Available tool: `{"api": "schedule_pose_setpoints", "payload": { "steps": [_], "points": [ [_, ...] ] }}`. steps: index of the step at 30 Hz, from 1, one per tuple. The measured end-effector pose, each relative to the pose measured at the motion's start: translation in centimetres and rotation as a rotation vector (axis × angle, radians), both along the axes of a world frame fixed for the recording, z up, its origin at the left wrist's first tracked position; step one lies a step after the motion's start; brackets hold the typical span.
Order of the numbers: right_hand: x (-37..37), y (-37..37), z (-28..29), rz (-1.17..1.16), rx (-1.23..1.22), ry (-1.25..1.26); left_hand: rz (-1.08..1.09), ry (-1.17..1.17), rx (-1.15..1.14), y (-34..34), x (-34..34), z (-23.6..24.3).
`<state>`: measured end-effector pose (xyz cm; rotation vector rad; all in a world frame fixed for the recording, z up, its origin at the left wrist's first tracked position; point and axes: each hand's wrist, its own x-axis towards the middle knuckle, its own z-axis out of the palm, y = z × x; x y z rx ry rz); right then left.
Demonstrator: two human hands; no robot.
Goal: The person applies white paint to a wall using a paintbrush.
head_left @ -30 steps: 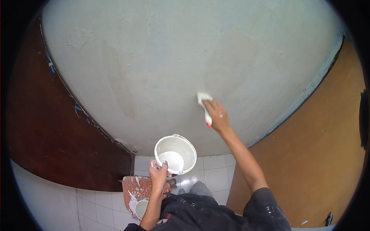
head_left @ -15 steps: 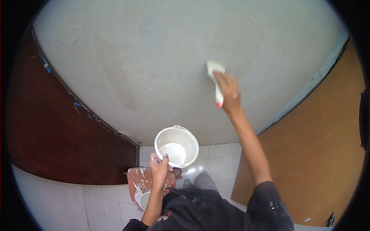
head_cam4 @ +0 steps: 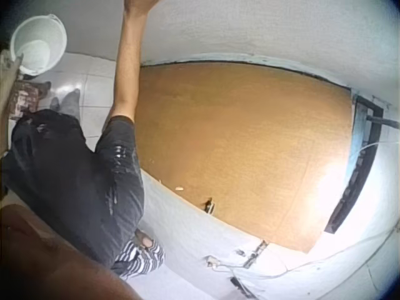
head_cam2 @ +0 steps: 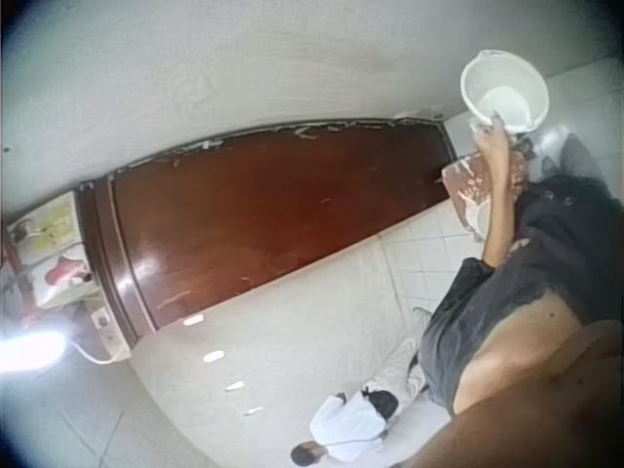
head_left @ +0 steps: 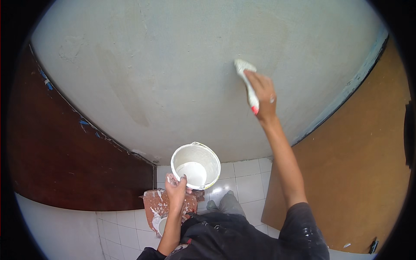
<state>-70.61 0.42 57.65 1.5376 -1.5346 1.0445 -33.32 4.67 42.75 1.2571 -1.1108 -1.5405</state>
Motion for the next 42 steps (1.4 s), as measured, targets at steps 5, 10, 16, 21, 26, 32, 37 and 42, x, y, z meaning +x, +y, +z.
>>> {"api": "schedule_pose_setpoints", "payload": {
  "steps": [5, 10, 16, 21, 26, 32, 37, 42],
  "points": [
    [0.7, 1.0, -12.8, 0.018, 0.280, -0.081, -0.014, 0.003, 0.020, -0.2, -0.7, 0.7],
    [-1.4, 1.7, -9.4, 0.066, 0.338, -0.084, -0.012, -0.011, -0.001, -0.6, -0.2, -0.2],
    [-2.8, 1.5, -1.3, -0.024, 0.060, -0.013, -0.029, -0.030, -0.011, -0.8, 0.1, -0.5],
    [-1.1, 2.4, -11.2, -0.033, 0.194, -0.060, -0.059, 0.002, -0.016, -1.3, -0.5, -0.2],
    [-1.6, 2.8, -11.9, 0.054, 0.352, -0.081, -0.057, -0.007, -0.033, -1.4, -0.6, -0.1],
    [-2.4, 2.1, -0.9, -0.020, 0.030, -0.073, -0.063, -0.019, -0.017, -1.3, -0.6, 0.7],
    [-2.5, 2.4, -6.5, -0.049, 0.093, -0.028, -0.072, -0.008, -0.010, -1.2, -0.8, 0.3],
    [-1.9, 3.3, -12.9, 0.043, 0.320, -0.108, -0.081, -0.016, -0.017, -1.2, -0.9, 0.1]
  ]
}}
